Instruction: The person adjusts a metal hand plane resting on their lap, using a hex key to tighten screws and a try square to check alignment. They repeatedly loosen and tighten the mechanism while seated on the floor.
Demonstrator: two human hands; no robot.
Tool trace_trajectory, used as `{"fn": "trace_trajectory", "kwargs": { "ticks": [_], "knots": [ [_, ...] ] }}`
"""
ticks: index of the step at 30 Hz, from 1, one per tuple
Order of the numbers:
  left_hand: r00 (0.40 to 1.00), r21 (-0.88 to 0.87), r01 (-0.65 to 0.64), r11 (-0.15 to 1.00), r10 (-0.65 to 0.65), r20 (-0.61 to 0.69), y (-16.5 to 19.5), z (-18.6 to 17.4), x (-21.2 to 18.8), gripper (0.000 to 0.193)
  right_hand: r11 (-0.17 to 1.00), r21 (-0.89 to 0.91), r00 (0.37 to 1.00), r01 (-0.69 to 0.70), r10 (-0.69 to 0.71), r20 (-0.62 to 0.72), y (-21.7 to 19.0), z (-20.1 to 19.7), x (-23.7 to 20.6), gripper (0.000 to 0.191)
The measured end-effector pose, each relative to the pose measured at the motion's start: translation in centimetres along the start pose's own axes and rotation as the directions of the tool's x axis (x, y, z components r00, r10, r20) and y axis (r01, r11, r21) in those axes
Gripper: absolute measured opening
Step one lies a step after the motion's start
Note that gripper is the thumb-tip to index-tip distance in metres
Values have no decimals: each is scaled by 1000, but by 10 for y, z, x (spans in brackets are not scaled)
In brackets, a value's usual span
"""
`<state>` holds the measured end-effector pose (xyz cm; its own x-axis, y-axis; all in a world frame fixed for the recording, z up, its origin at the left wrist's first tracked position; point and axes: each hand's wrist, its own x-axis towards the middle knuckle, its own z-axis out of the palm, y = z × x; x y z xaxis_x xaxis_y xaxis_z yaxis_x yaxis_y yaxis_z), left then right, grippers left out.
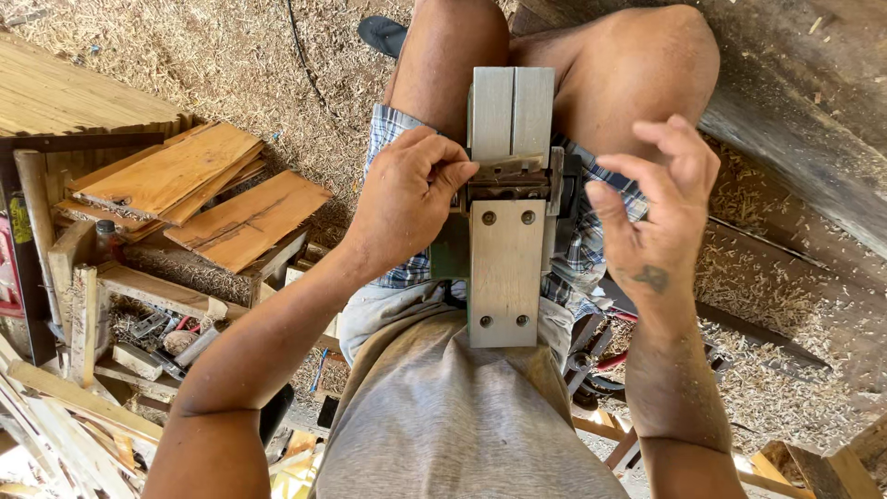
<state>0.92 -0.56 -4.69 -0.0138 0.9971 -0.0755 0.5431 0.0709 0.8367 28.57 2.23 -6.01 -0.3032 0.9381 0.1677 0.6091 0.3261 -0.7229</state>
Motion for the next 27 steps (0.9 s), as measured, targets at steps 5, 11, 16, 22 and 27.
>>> {"fn": "trace_trajectory", "kwargs": {
  "ticks": [5,11,16,22,27],
  "knots": [
    [998,-55,54,997,-52,39,3,4,3,11,1000,10,996,-21,20,87,-6,13,6,43],
    [999,-68,40,997,-41,-3,3,10,-2,11,1000,-3,996,8,-7,90,-7,19,11,38],
    [1000,-78,4,997,-6,-16,2,11,-4,11,997,-67,993,45,-37,115,-7,24,13,29],
    [994,-9,66,998,-65,87,3,6,0,13,992,-110,989,68,-52,141,-10,30,12,20],
    [997,-13,9,1000,-8,77,4,3,3,13,996,-85,989,41,-29,143,-11,35,13,18]
  ]
}}
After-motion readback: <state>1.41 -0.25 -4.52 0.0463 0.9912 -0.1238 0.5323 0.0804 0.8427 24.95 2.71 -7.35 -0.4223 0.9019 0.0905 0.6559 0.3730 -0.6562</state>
